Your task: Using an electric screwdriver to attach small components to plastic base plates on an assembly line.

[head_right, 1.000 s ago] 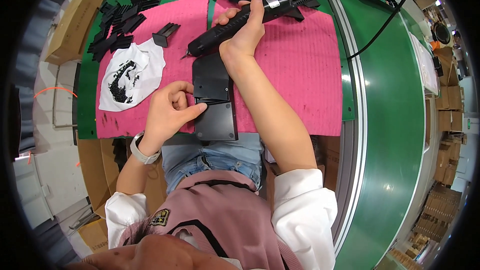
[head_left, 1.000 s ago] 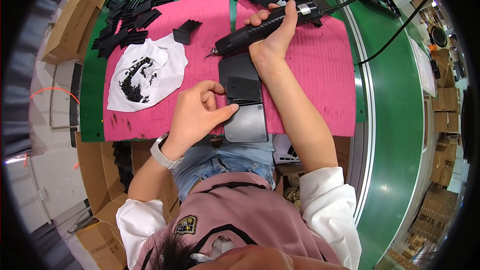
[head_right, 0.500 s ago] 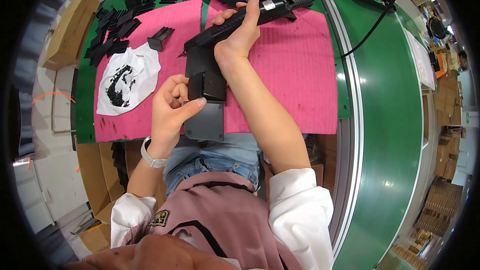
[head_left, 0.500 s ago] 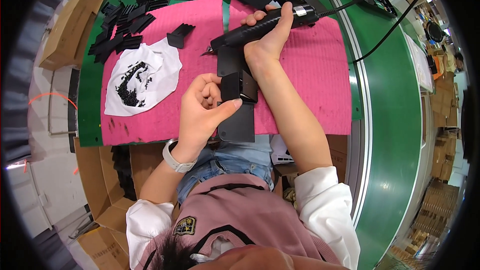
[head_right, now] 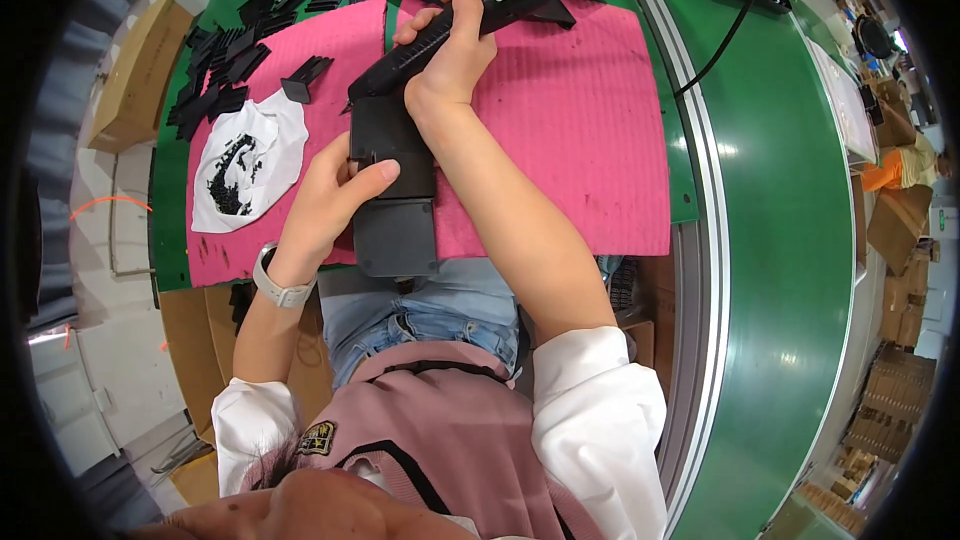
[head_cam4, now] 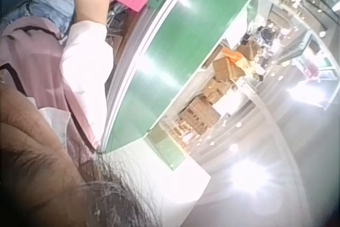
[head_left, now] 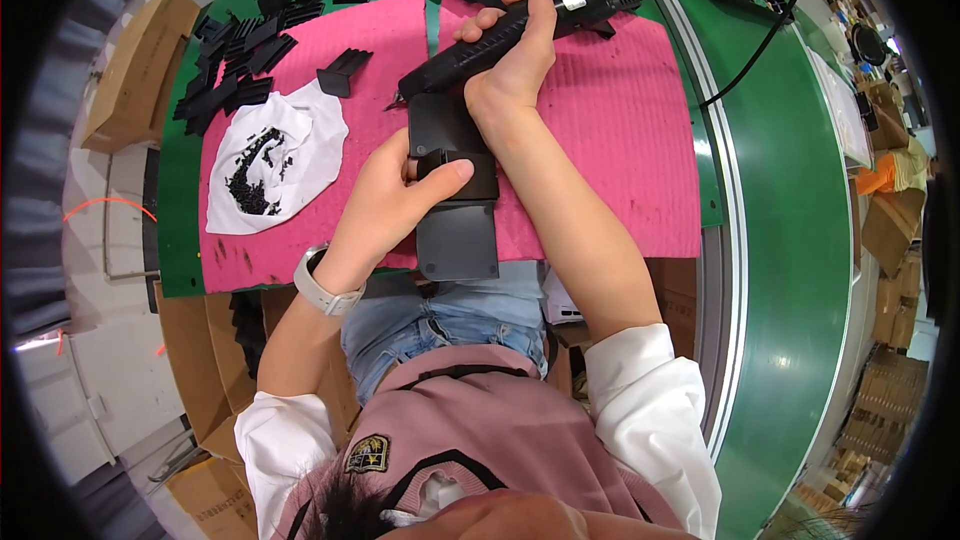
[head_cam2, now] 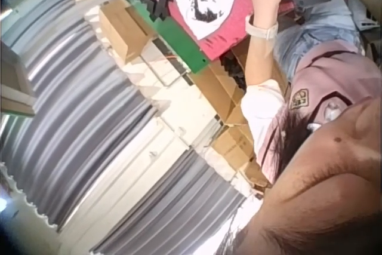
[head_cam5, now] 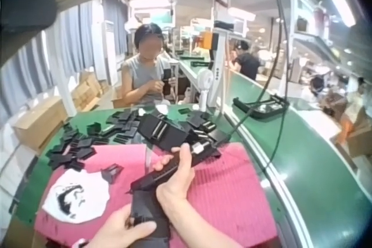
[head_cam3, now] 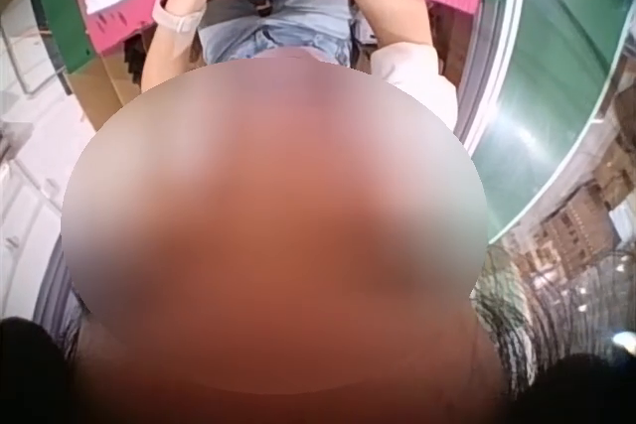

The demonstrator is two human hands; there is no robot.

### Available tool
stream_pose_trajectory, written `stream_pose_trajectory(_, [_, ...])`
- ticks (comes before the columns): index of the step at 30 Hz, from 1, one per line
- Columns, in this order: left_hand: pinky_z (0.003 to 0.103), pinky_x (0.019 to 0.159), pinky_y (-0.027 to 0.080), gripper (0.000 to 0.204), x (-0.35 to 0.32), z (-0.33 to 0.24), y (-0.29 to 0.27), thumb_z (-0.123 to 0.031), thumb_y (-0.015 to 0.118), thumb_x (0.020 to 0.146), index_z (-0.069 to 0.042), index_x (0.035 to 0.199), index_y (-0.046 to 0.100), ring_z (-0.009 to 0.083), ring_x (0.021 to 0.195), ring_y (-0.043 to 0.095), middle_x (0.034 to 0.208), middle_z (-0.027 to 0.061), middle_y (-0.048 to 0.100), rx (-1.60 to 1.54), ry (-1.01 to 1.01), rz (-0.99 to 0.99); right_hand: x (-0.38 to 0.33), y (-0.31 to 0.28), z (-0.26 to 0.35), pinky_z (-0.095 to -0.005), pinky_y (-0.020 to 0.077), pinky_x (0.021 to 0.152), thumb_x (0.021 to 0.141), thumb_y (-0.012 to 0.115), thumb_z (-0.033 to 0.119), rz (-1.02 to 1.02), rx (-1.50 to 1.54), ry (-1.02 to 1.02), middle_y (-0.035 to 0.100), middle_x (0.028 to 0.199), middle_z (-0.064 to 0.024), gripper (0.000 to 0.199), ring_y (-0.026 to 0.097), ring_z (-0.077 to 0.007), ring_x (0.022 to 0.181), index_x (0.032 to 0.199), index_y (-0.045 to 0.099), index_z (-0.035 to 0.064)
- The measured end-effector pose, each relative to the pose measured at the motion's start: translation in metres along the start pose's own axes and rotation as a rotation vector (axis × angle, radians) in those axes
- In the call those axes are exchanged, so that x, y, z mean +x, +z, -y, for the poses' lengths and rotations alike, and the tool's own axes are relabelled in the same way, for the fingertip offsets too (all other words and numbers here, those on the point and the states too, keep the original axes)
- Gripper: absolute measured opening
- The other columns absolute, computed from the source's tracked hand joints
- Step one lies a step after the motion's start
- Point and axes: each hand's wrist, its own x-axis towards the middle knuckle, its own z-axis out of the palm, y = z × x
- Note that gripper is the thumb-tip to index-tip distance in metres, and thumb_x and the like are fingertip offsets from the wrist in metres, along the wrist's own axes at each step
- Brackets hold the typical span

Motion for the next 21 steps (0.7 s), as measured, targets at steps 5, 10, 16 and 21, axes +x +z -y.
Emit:
stream_pose_trajectory(5, [0.019,0.059,0.042,0.017,0.001,0.007,-0.007,-0.011,0.064,0.083,0.000,0.095,0.058,0.0031,0.067,0.052,0.079,-0.0020,0.059,-0.009,0.003,-0.007,0.003,0.003,0.005,-0.0317,0.0413,0.047,0.082,0.062,0.044,0.063,0.056,-0.029,0.049,0.059,-0.0059,0.040,0.048,-0.0168,0.046,0.089,0.048,0.0066])
stream_pose_trajectory(10, [0.018,0.054,0.035,0.011,0.002,0.010,-0.011,-0.009,0.063,0.081,-0.001,0.088,0.060,0.0011,0.063,0.047,0.072,-0.0052,0.056,0.036,-0.011,-0.019,0.005,0.007,0.012,-0.0324,0.0408,0.048,0.084,0.060,0.043,0.155,0.080,-0.051,0.049,0.059,-0.0058,0.039,0.048,-0.0173,0.047,0.089,0.048,0.0069])
stream_pose_trajectory(16, [0.020,0.069,0.042,0.015,0.004,0.005,-0.019,-0.009,0.059,0.082,-0.001,0.094,0.061,0.0035,0.076,0.052,0.082,-0.0028,0.060,0.036,-0.027,0.031,0.006,0.019,0.052,-0.0375,0.0435,0.061,0.086,0.050,0.053,0.262,-0.040,-0.180,0.045,0.063,-0.0038,0.047,0.045,-0.0168,0.054,0.094,0.048,0.0065])
stream_pose_trajectory(21, [0.020,0.067,0.043,0.020,0.007,0.004,-0.038,-0.011,0.060,0.084,0.000,0.100,0.060,0.0047,0.074,0.054,0.085,-0.0012,0.060,0.083,-0.010,-0.003,-0.008,0.027,0.092,-0.0346,0.0389,0.057,0.087,0.049,0.052,0.590,0.062,-0.070,0.047,0.061,-0.0035,0.046,0.044,-0.0153,0.050,0.099,0.055,0.0079])
